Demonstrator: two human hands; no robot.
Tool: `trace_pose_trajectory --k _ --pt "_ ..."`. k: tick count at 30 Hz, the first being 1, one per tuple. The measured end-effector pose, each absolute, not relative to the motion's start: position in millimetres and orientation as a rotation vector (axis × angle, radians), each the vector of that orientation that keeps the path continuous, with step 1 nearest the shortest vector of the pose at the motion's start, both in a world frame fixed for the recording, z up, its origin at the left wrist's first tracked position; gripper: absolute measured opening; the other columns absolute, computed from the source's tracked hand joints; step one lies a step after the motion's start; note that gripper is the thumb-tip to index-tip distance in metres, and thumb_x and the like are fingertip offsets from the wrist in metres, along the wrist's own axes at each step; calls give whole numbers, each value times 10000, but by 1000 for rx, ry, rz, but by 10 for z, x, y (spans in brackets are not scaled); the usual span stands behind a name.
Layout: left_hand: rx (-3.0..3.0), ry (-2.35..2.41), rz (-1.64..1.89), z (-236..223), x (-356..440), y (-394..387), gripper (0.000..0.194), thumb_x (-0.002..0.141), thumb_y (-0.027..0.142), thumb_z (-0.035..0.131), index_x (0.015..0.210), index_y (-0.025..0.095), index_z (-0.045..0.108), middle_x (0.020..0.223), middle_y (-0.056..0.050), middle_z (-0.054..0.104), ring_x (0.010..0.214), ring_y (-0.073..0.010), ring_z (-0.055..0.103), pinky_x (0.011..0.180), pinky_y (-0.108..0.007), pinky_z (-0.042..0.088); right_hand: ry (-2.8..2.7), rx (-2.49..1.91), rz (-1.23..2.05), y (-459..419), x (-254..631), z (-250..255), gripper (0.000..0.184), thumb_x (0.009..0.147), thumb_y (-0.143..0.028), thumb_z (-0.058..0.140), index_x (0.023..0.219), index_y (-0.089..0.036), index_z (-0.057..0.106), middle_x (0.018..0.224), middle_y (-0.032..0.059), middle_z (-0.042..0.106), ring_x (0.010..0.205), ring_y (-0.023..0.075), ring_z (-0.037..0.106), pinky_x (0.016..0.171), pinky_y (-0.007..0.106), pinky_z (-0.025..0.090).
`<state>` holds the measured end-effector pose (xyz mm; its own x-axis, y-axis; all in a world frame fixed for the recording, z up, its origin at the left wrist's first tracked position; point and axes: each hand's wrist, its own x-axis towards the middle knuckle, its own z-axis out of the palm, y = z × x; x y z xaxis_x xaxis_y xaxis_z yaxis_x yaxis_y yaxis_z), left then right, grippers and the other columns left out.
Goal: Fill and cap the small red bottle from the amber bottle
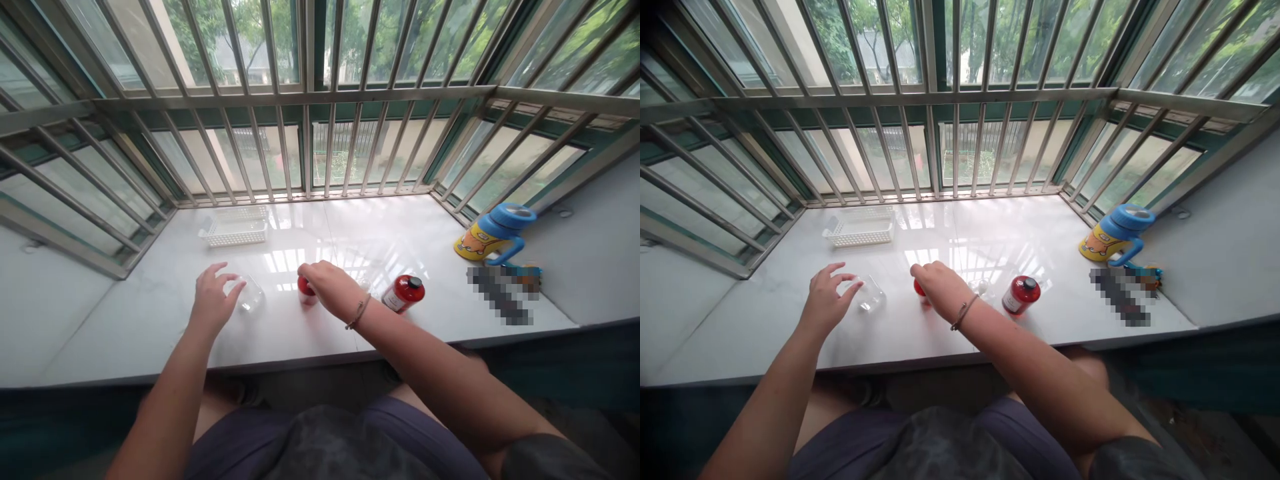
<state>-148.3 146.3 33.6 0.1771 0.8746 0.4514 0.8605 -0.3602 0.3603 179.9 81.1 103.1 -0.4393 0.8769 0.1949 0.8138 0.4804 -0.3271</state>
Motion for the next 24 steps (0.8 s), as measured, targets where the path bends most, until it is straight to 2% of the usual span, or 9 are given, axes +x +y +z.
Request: trace_pose_trajectory --k 3,6,9,12,16,18,21,24 --pt "2287 1790 959 484 -1322 1357 317 971 498 648 1134 236 721 1451 -141 642 1362 -390 594 1203 -620 472 -2387 -1369 271 773 1699 905 310 833 61 672 944 -213 579 913 38 678 866 209 576 751 300 441" --pt "2275 1710 1128 774 -993 1154 386 990 503 660 1273 241 683 1422 -119 673 1352 -364 617 1179 -588 515 -2308 -1319 274 733 1778 871 246 936 -19 649 1090 -205 604 1078 78 703 958 230 624 832 335 504" --pt "2359 1443 1250 1077 -509 886 302 1029 451 635 1278 288 685 1402 -78 695 1388 -334 605 1223 -584 488 -2186 -1361 195 639 2077 935 243 1024 -96 577 1234 -211 611 1224 117 706 1097 272 652 942 403 540" --pt "2399 1130 1147 1210 70 682 191 1044 415 620 1187 338 721 1336 -68 721 1357 -330 619 1194 -577 518 -2063 -1539 38 496 2573 995 203 1045 -190 578 1234 -228 641 1206 129 721 1151 325 652 1000 476 537" --pt "2495 829 836 1006 848 660 226 1057 353 616 1256 279 694 1332 -107 708 1300 -311 627 1145 -504 550 -1963 -1826 -135 287 3256 893 203 995 -290 648 1181 -209 670 1166 145 719 1061 352 663 981 509 531" --pt "2533 956 631 816 1176 727 254 1023 335 675 1258 238 671 1325 -149 689 1282 -348 618 1086 -508 572 -1973 -1922 -134 189 3486 788 158 979 -284 647 1118 -215 676 1105 136 718 1013 340 671 947 496 536" --pt "2460 1209 378 558 1522 839 281 980 364 746 1193 207 652 1209 -192 690 1210 -397 642 928 -501 609 -1994 -1976 -91 74 3660 657 74 991 -251 597 1008 -234 666 994 115 704 969 316 676 898 464 543" --pt "2426 1243 331 397 1690 933 210 996 312 723 1157 213 632 1132 -165 701 1113 -357 691 890 -456 601 -1954 -1963 -78 21 3714 607 99 1006 -229 558 1016 -241 655 993 105 704 953 299 678 870 441 538"
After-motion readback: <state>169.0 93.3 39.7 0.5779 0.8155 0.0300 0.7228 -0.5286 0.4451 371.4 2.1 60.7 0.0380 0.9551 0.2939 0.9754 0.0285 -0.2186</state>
